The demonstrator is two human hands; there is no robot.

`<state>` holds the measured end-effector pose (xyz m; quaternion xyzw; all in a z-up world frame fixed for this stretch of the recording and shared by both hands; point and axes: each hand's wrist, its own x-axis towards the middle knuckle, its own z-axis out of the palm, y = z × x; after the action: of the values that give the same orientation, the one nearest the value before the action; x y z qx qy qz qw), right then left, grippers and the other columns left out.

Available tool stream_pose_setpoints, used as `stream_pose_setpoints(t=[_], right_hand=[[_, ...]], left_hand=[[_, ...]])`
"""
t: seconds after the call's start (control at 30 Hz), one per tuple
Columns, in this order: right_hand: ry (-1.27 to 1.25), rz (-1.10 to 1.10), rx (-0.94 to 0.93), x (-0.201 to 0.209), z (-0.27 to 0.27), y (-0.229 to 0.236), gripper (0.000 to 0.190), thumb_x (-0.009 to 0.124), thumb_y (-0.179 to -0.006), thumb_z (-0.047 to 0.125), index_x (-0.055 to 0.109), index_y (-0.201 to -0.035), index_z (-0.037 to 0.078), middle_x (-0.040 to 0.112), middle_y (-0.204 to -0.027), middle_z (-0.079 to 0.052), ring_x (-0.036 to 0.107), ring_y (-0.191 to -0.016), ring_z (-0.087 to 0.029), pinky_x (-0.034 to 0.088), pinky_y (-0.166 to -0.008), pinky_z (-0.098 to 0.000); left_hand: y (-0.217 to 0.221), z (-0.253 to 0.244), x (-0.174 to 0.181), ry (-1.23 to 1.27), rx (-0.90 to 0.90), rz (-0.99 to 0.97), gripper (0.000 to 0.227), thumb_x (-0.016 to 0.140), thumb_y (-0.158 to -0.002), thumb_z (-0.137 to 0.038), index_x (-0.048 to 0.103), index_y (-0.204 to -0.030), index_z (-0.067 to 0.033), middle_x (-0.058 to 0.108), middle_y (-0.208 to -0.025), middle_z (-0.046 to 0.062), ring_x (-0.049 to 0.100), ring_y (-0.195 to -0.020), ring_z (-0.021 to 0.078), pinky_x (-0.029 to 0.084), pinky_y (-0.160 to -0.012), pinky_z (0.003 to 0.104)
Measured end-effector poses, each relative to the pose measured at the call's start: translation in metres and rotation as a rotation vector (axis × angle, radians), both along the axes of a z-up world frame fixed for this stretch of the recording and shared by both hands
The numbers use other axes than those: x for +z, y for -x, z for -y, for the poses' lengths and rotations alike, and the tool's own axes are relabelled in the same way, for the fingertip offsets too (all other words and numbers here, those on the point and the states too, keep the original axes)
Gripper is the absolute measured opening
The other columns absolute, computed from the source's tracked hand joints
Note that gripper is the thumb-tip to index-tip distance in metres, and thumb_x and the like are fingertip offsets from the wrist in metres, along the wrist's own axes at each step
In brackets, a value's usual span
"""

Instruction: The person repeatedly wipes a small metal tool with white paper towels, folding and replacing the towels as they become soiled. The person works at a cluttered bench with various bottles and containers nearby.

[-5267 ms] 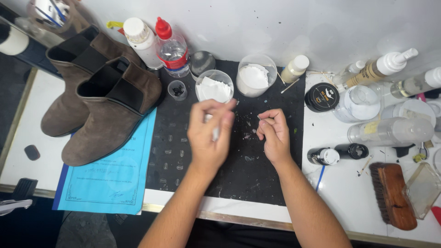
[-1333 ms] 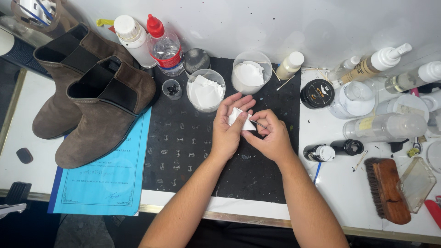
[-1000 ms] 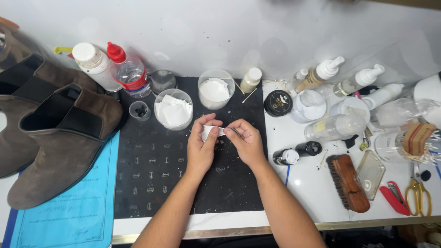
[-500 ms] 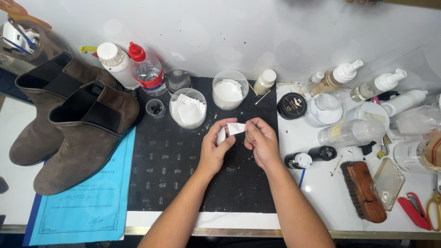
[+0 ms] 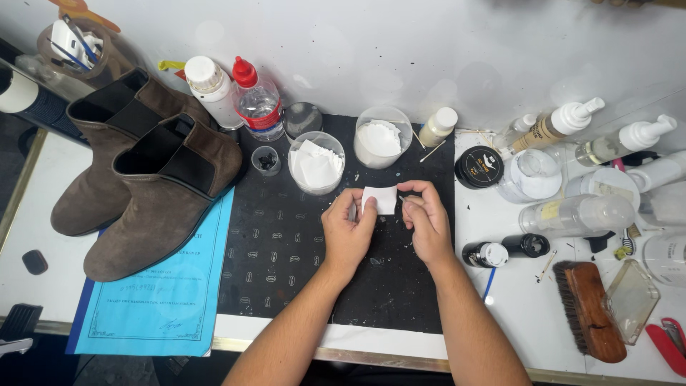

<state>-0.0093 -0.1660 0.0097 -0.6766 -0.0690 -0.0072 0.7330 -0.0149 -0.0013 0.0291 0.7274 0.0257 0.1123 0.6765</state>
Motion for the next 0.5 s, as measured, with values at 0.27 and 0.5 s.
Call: stream_pose_setpoints(t=[0.27,0.5], right_hand=[[-0.048,-0.181,0.043,0.0,0.001,-0.003,0.034,0.045,-0.098,0.007,0.054,-0.13,-0.001,0.045,-0.065,0.002,0.046,-0.062,-0.009,0.039,-0.062,-0.0228],[-0.199,-0.147,0.084,-0.02,0.007,-0.006,0.005,0.05,-0.103,0.007,0.051,-0.105,0.002,0.044,-0.07,0.002,0.042,-0.063,-0.008,0.041,-0.062,-0.0268]], left_hand=[[-0.001,-0.002,0.0,-0.006,-0.023,0.016,0.01,0.069,-0.092,-0.009,0.071,-0.095,0.0004,0.068,-0.079,0.004,0.055,-0.064,0.0054,0.045,-0.056,0.025],[-0.002,-0.004,0.003,-0.021,-0.032,0.051,0.01,0.068,-0.091,-0.008,0.069,-0.096,0.0001,0.067,-0.08,0.004,0.059,-0.067,0.0068,0.047,-0.059,0.025]])
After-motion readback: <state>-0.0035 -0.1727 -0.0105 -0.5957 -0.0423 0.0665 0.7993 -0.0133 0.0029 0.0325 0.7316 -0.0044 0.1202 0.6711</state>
